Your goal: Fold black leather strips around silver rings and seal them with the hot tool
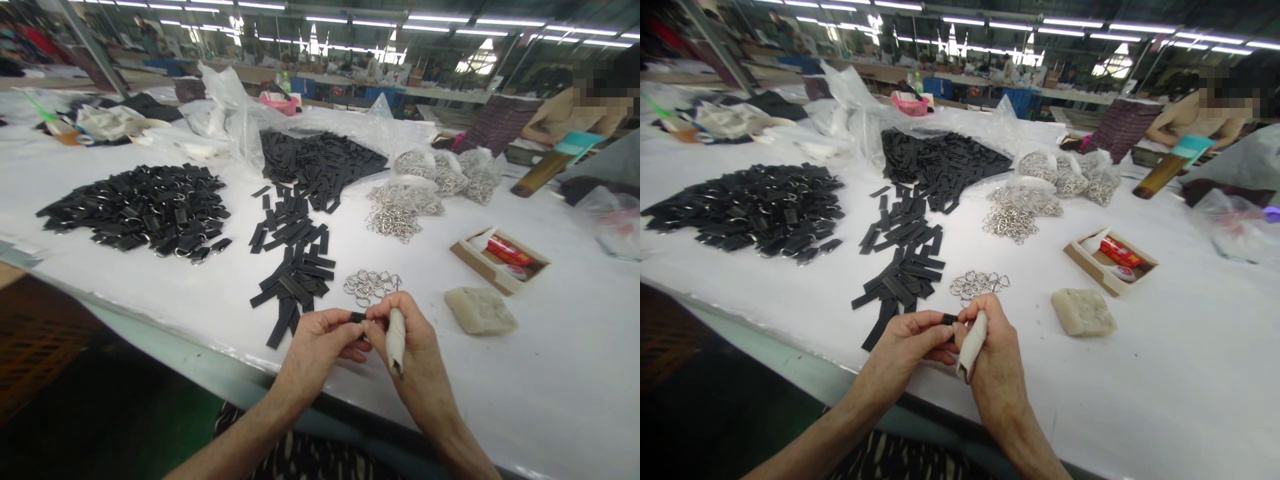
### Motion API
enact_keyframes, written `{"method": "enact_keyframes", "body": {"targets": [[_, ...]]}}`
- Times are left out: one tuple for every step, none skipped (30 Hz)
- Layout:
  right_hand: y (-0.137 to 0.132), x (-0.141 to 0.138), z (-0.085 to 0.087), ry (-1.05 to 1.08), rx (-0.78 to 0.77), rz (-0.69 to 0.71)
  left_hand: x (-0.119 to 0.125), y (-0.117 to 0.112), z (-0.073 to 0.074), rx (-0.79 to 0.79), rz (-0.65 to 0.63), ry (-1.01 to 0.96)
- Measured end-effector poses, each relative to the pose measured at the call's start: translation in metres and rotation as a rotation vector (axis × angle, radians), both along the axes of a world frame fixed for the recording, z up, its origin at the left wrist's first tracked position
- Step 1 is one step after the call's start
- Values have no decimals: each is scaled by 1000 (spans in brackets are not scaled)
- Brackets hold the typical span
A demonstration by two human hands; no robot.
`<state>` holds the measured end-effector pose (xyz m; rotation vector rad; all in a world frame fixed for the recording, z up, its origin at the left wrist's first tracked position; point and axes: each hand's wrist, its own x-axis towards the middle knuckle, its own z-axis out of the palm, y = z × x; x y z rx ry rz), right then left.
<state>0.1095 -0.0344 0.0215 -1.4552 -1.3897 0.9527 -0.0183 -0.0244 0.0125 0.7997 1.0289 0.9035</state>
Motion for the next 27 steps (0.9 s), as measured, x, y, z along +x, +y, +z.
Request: {"method": "enact_keyframes", "body": {"targets": [[0,0,0,-2,1,0,0,0,0,0,1,-2],[0,0,-1,-3,1,0,0,0,0,0,2,-5],[0,0,-1,-2,2,-1,0,0,0,-1,0,-9],[0,0,-1,0,3,-3,0,0,-1,-1,-3,-13],[0,0,-1,2,3,-6,0,-1,-1,1,-8,-15],[0,0,0,3,2,-8,0,-1,-1,3,-13,-16],[0,0,0,4,2,-10,0,-1,-1,5,-16,-15],[0,0,0,4,2,-11,0,-1,-1,7,-15,-14],[0,0,0,3,2,-11,0,-1,-1,10,-11,-12],[0,0,0,1,5,-9,0,-1,-1,12,-5,-9],[0,0,0,-2,10,-7,0,-1,-1,13,0,-6],[0,-1,0,-6,14,-5,0,-1,-1,17,4,-2],[-1,-1,-1,-11,18,-5,-1,-1,-1,21,7,3],[-1,-1,-1,-15,20,-4,-1,0,-2,24,8,7],[-1,-2,-2,-19,20,-5,-1,0,-2,27,10,12],[-2,-2,-2,-21,18,-7,-2,0,-2,30,13,17],[-2,-2,-2,-20,15,-10,-2,1,-2,31,17,26],[-2,-1,-1,-17,18,-12,-2,1,-2,31,20,42],[-3,1,0,-15,23,-14,-2,1,-2,30,24,59],[-3,4,1,-16,29,-20,-3,2,-2,29,27,76],[-4,9,2,-23,35,-28,-2,2,-1,27,27,90],[-5,15,3,-36,40,-39,-2,2,-1,25,25,100],[-6,22,4,-56,41,-53,-2,2,0,22,24,106],[-8,31,5,-80,39,-64,-2,2,0,18,20,109],[-10,40,6,-106,36,-79,-1,2,0,14,16,108],[-12,50,7,-128,34,-82,-1,2,0,9,12,107],[-14,61,7,-146,37,-90,-1,2,0,5,8,105]]}}
